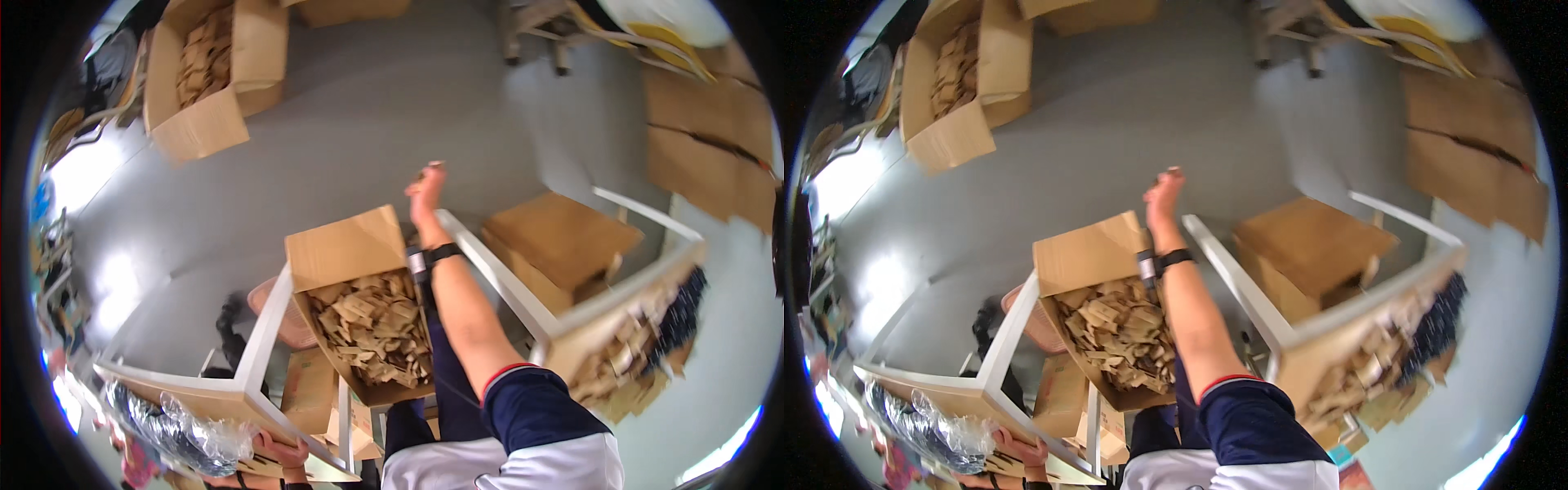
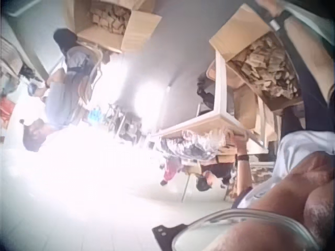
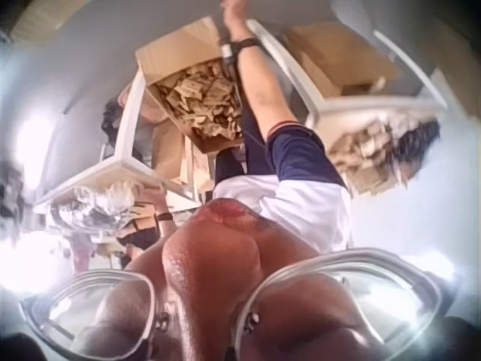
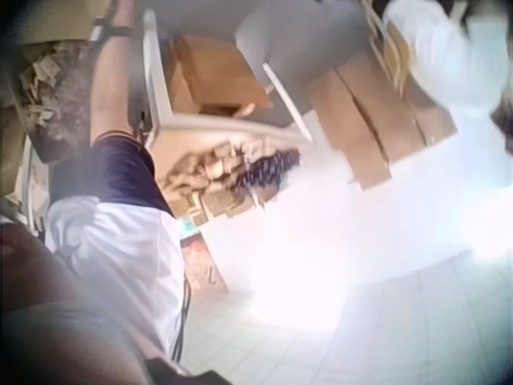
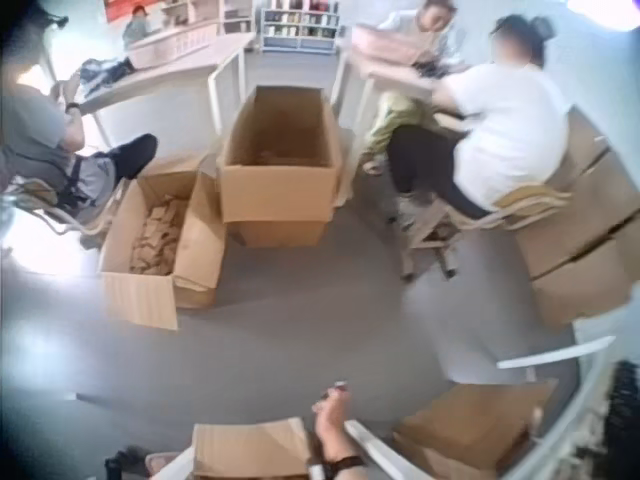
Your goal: Pack shoe laces or cords into small brown cardboard sleeves or pouches.
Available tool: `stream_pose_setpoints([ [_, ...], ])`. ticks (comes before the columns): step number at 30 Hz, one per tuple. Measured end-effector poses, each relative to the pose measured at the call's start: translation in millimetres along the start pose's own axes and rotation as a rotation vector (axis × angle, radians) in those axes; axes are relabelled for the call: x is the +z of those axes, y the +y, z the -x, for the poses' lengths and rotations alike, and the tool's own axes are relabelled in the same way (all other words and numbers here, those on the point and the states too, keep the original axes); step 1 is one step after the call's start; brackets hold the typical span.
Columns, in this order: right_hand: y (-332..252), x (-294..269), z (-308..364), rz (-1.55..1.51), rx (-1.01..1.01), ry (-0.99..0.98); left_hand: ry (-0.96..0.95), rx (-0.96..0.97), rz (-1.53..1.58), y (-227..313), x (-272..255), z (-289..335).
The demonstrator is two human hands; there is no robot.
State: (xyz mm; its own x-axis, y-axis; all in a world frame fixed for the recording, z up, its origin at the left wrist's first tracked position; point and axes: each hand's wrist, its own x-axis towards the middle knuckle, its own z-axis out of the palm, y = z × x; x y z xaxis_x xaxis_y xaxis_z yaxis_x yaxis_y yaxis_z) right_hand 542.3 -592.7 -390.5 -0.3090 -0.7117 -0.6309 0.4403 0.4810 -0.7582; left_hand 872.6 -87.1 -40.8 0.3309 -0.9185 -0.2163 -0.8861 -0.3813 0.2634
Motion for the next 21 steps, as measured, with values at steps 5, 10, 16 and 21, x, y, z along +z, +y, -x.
stream_pose_setpoints([
  [5,-73,38,194,-0.153,-0.02,-0.211,0.128,0.145,-0.041,42,-23,-43],
  [10,-163,2,359,-0.238,-0.116,-0.371,0.229,0.259,0.076,69,-34,-57],
  [16,-206,-118,522,-0.177,-0.156,-0.54,0.349,0.305,0.031,80,-26,-46],
  [21,-254,-266,588,-0.181,-0.307,-0.474,0.297,0.347,-0.063,61,-29,-22],
])
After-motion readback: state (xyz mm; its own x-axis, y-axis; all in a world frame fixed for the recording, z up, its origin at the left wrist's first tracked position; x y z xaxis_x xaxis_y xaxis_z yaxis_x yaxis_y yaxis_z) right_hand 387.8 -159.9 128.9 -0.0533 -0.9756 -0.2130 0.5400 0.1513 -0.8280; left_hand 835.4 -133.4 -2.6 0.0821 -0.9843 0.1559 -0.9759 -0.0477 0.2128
